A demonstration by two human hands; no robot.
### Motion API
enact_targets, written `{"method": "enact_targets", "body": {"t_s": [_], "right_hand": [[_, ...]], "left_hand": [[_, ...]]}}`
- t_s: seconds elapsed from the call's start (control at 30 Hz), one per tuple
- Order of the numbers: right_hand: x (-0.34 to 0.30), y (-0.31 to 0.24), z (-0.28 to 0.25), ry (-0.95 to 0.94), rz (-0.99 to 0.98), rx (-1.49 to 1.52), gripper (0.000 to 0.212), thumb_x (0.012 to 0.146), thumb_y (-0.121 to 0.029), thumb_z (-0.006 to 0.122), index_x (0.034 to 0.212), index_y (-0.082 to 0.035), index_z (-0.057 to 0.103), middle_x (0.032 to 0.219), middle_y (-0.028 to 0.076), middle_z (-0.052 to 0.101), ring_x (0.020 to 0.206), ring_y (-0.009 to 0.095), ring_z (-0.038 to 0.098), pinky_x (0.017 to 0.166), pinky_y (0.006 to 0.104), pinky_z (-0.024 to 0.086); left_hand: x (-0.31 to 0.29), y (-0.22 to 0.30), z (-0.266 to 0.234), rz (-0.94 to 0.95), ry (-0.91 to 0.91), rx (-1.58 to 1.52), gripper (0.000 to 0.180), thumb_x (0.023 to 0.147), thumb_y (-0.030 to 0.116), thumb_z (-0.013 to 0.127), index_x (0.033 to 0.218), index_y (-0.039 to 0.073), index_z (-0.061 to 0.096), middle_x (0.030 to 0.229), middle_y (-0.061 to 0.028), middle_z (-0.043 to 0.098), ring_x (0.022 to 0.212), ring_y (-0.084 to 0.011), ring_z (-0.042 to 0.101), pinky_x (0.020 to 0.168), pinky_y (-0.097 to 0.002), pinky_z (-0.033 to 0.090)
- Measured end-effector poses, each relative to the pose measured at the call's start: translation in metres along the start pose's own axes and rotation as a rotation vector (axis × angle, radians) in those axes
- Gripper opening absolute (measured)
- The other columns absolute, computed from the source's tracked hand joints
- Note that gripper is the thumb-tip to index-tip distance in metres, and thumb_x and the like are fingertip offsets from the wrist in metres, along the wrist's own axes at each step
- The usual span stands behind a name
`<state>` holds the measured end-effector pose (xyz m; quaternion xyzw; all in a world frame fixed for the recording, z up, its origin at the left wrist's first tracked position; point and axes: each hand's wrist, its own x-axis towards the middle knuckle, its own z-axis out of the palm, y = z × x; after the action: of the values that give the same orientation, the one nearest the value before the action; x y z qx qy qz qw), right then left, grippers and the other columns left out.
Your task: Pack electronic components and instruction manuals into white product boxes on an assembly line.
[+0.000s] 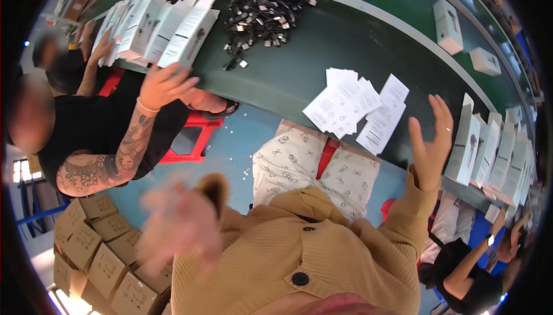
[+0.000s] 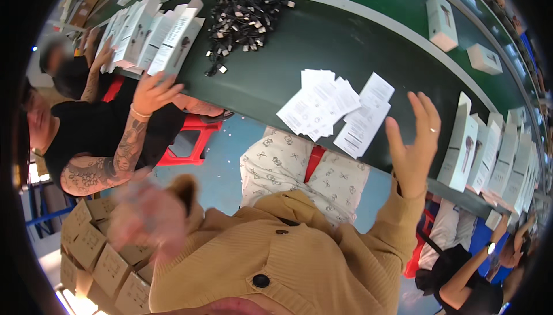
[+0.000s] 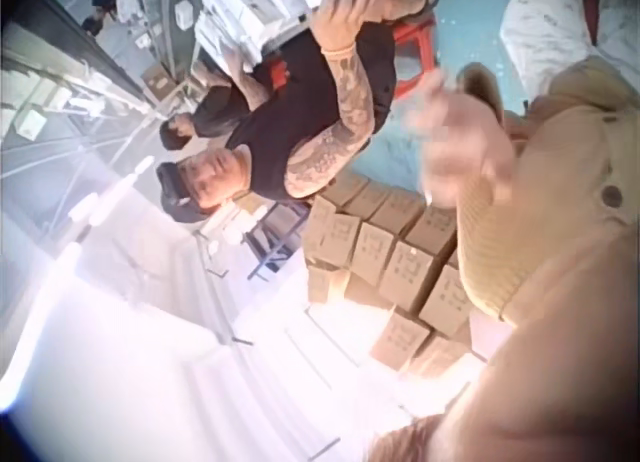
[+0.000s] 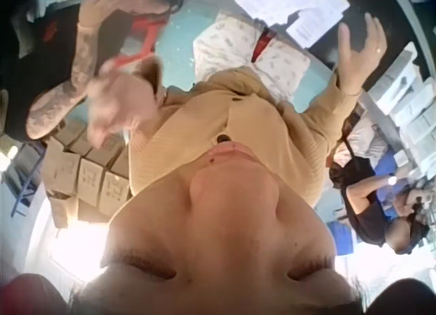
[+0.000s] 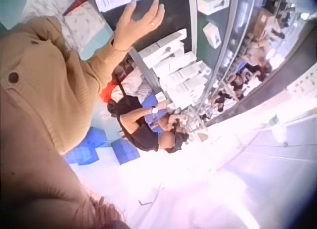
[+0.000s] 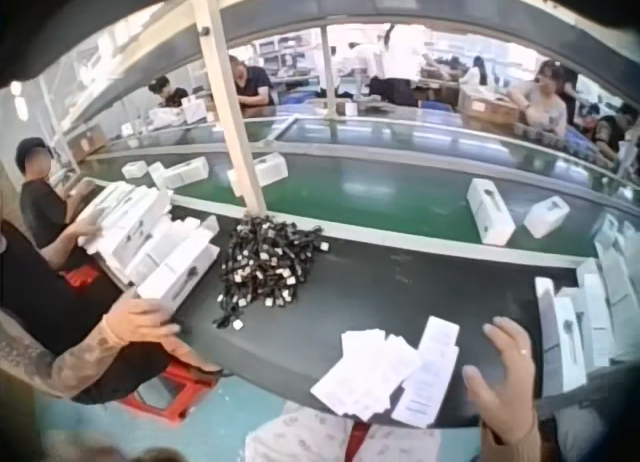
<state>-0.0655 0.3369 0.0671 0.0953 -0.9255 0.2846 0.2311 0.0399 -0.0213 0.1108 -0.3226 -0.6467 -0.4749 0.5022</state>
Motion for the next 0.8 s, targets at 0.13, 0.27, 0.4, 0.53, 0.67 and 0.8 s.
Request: {"method": "enact_targets", "body": {"t_s": [0.13,0.27,0.4,0.53,0.67,0.8], "right_hand": [[-0.015,-0.004,0.020,0.012,0.007,0.023,0.048,0.075,-0.008,0.072,0.122,-0.005,0.058,0.128,0.016,0.052,0.117,0.032,0.050,0.098,0.0381,0.040],[-0.028,-0.002,0.016,0.021,0.097,-0.006,0.047,0.076,-0.007,0.071,0.121,-0.004,0.058,0.128,0.017,0.052,0.117,0.032,0.051,0.097,0.0377,0.041],[-0.038,0.006,0.008,0.052,0.137,-0.003,0.045,0.078,-0.007,0.070,0.121,-0.003,0.057,0.127,0.017,0.053,0.116,0.032,0.052,0.098,0.0372,0.041],[-0.042,0.008,0.007,0.049,0.171,0.016,0.044,0.078,-0.006,0.069,0.121,-0.002,0.057,0.126,0.016,0.054,0.116,0.031,0.052,0.099,0.0365,0.039],[-0.037,-0.003,0.016,0.026,0.159,0.078,0.043,0.078,-0.006,0.068,0.120,-0.002,0.058,0.126,0.016,0.055,0.117,0.029,0.052,0.100,0.0361,0.038],[-0.043,-0.022,0.030,-0.018,0.002,-0.020,0.041,0.074,-0.007,0.071,0.114,-0.003,0.061,0.121,0.015,0.055,0.112,0.033,0.051,0.096,0.0400,0.040]], "left_hand": [[0.080,0.032,0.050,0.405,0.313,-0.511,0.067,0.081,0.060,0.057,0.132,0.018,0.047,0.143,-0.0069,0.041,0.129,-0.0327,0.034,0.109,-0.0564,0.017],[0.080,0.027,0.081,0.456,0.364,-0.414,0.042,0.092,0.018,0.051,0.133,0.007,0.048,0.145,-0.0058,0.041,0.140,-0.0275,0.025,0.114,-0.0504,0.018],[0.085,0.027,0.090,0.478,0.358,-0.568,0.046,0.092,0.017,0.050,0.138,0.008,0.043,0.148,-0.0078,0.035,0.140,-0.0276,0.025,0.114,-0.0490,0.019],[0.081,0.026,0.076,0.412,0.377,-0.546,0.054,0.095,0.021,0.046,0.145,0.009,0.030,0.151,-0.0119,0.029,0.141,-0.0280,0.022,0.116,-0.0496,0.015],[0.065,-0.014,0.048,0.350,0.532,-0.581,0.068,0.084,0.058,0.051,0.139,0.020,0.041,0.148,-0.0119,0.033,0.137,-0.0346,0.025,0.111,-0.0584,0.013],[0.040,-0.163,-0.012,-0.192,-0.059,0.661,0.073,0.077,0.028,0.073,0.134,-0.001,0.037,0.141,-0.0213,0.035,0.130,-0.0379,0.035,0.105,-0.0470,0.031]]}}
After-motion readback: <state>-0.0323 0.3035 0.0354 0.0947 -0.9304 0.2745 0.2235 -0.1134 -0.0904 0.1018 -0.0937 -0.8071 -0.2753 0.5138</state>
